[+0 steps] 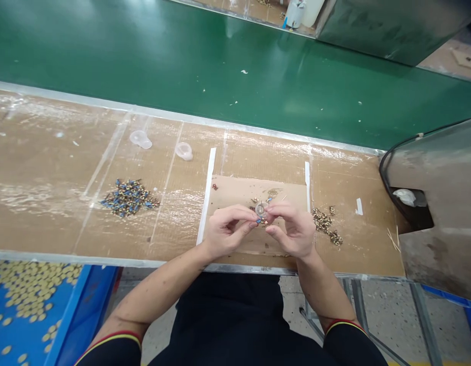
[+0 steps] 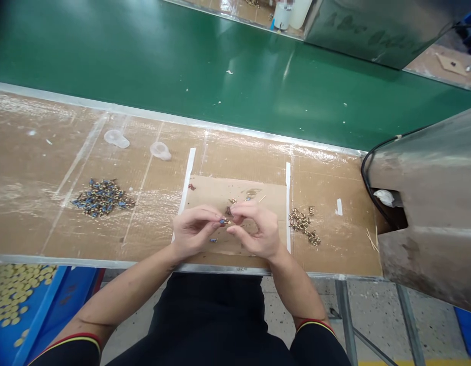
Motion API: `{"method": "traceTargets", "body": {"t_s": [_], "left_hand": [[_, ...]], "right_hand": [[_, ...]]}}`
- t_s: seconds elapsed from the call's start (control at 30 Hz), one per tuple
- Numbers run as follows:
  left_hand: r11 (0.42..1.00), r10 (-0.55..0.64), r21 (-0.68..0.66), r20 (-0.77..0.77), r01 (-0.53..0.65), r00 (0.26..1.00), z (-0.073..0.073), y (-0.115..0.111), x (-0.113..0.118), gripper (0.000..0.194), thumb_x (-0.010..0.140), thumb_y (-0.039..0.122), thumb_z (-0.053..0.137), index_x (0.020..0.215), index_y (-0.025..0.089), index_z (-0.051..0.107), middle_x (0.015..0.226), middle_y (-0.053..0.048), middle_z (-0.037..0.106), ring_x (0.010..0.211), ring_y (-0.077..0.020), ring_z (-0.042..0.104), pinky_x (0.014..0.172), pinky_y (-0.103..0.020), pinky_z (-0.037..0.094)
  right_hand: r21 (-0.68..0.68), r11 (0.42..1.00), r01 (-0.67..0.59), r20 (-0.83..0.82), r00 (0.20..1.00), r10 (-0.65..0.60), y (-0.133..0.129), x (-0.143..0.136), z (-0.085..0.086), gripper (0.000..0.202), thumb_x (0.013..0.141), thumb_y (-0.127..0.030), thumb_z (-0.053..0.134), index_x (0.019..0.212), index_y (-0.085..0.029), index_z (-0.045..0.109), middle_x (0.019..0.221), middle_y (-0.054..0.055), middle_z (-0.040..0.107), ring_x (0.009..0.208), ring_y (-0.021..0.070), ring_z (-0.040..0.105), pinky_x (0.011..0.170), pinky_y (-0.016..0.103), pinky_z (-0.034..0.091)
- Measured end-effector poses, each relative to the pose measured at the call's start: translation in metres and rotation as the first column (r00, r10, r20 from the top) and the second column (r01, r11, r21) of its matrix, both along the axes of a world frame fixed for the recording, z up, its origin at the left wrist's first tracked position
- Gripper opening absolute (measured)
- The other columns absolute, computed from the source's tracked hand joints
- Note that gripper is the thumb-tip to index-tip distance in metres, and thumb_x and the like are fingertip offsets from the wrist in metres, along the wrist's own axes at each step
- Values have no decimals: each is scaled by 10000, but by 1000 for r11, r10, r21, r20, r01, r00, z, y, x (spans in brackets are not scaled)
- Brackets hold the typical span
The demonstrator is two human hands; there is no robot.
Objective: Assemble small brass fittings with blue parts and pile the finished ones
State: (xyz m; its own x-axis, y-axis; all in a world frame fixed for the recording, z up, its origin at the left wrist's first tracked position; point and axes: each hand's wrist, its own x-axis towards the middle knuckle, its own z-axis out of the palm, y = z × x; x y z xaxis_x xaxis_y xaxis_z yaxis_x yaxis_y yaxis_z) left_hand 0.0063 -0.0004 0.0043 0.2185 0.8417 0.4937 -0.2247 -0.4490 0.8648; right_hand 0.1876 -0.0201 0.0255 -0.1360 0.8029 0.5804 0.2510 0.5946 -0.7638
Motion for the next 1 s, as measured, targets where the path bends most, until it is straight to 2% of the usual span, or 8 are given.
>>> {"method": "traceTargets", "body": {"t_s": [0.1,0.27,0.53,0.7,1.0], "left_hand": [[1000,-9,7,10,9,1000,1,0,1,95,911,134,730,966,205,762,890,-55,807,825,-152,780,745,-247,652],[995,-27,-92,-38,24,999,0,-1,2,129,923,238,738,1039,186,763,942,-85,811,862,-179,782,772,-279,658],[996,39,-72,-148,-50,988,-2,1,1,82,940,249,721,926,189,776,893,-70,819,792,-157,781,713,-255,654],[998,69,8,-134,-68,989,-3,1,1,51,927,194,726,931,198,776,872,-62,820,777,-158,785,694,-250,651],[973,163,183,-116,-140,980,-5,1,4,86,910,137,726,939,206,768,824,-38,812,730,-152,779,654,-229,635]], "right_hand": [[61,998,25,110,993,-32,0,0,4,192,920,-149,695,1080,-243,744,881,40,793,756,165,759,690,289,656],[93,993,74,152,984,-88,0,-2,6,284,903,-95,692,1104,-279,769,886,22,820,739,166,776,661,276,655],[144,984,108,231,963,-139,0,-3,7,272,918,-82,661,1107,-257,748,869,24,818,732,158,769,672,266,648],[128,985,117,245,959,-146,-1,-6,10,192,915,-75,651,1002,-221,740,800,27,800,678,146,747,634,243,624],[73,992,104,228,967,-118,-4,-8,10,153,932,-99,624,942,-205,735,752,25,770,624,133,702,580,232,581]]}}
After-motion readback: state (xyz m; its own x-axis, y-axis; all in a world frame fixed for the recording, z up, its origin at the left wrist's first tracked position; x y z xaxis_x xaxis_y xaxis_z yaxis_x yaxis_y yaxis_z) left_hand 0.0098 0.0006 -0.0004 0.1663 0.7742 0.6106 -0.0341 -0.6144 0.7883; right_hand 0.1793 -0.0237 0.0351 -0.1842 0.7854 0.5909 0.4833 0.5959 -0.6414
